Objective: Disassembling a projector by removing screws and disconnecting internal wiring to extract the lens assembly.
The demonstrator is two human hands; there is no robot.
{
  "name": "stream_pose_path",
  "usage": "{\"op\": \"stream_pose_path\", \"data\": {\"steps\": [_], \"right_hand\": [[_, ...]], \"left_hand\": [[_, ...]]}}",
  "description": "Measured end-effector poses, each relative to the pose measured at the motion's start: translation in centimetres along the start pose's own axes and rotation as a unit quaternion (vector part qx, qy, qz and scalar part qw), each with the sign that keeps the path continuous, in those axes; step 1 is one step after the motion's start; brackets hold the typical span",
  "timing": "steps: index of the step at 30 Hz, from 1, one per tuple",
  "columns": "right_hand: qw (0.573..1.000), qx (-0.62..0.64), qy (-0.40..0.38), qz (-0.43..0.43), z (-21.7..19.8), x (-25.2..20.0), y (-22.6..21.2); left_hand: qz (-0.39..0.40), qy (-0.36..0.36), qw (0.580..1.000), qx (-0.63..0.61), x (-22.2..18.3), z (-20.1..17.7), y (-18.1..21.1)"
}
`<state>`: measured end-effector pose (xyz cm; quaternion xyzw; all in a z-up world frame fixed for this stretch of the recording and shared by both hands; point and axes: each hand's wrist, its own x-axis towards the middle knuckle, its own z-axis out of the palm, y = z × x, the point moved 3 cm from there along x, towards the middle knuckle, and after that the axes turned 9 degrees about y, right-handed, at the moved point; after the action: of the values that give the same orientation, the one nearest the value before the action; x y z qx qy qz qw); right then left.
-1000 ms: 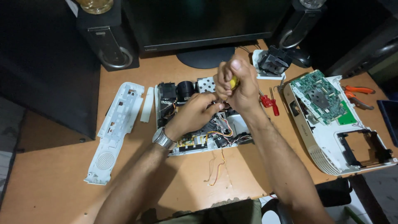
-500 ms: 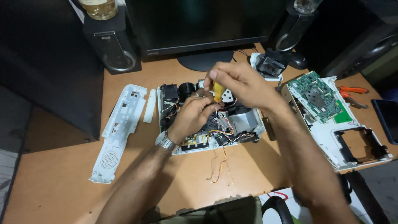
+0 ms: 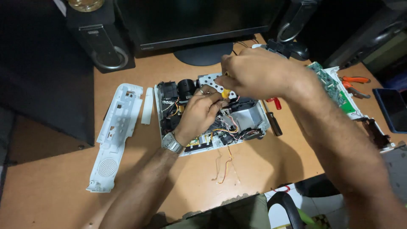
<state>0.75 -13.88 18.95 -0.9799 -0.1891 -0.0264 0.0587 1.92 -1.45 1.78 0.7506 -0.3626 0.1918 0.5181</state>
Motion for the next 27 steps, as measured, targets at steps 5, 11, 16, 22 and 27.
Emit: {"op": "stream_pose_path", "data": {"steps": [5,11,16,22,27], "right_hand": [[0.998,-0.015,-0.067,0.004,-1.6,-0.4,-1.3],[0.991,-0.027,-0.126,-0.024,-2.9,-1.3,-3.1],[0.979,-0.082,-0.188,0.011,-1.7,-1.1,-1.8],[0.995,-0.089,-0.019,-0.037,-1.0,-0.9,-1.4],[0.995,-0.048,-0.086,-0.028,-2.0,-2.1,-1.8]], "left_hand": [[0.004,0.018,1.000,0.002,0.0,0.1,0.2],[-0.022,0.025,0.999,0.023,0.0,-0.3,1.0],[-0.027,0.009,0.998,0.053,0.3,0.2,1.3],[-0.036,0.011,0.997,0.070,0.5,0.1,1.5],[-0.078,0.026,0.993,0.080,0.1,0.4,0.4]]}}
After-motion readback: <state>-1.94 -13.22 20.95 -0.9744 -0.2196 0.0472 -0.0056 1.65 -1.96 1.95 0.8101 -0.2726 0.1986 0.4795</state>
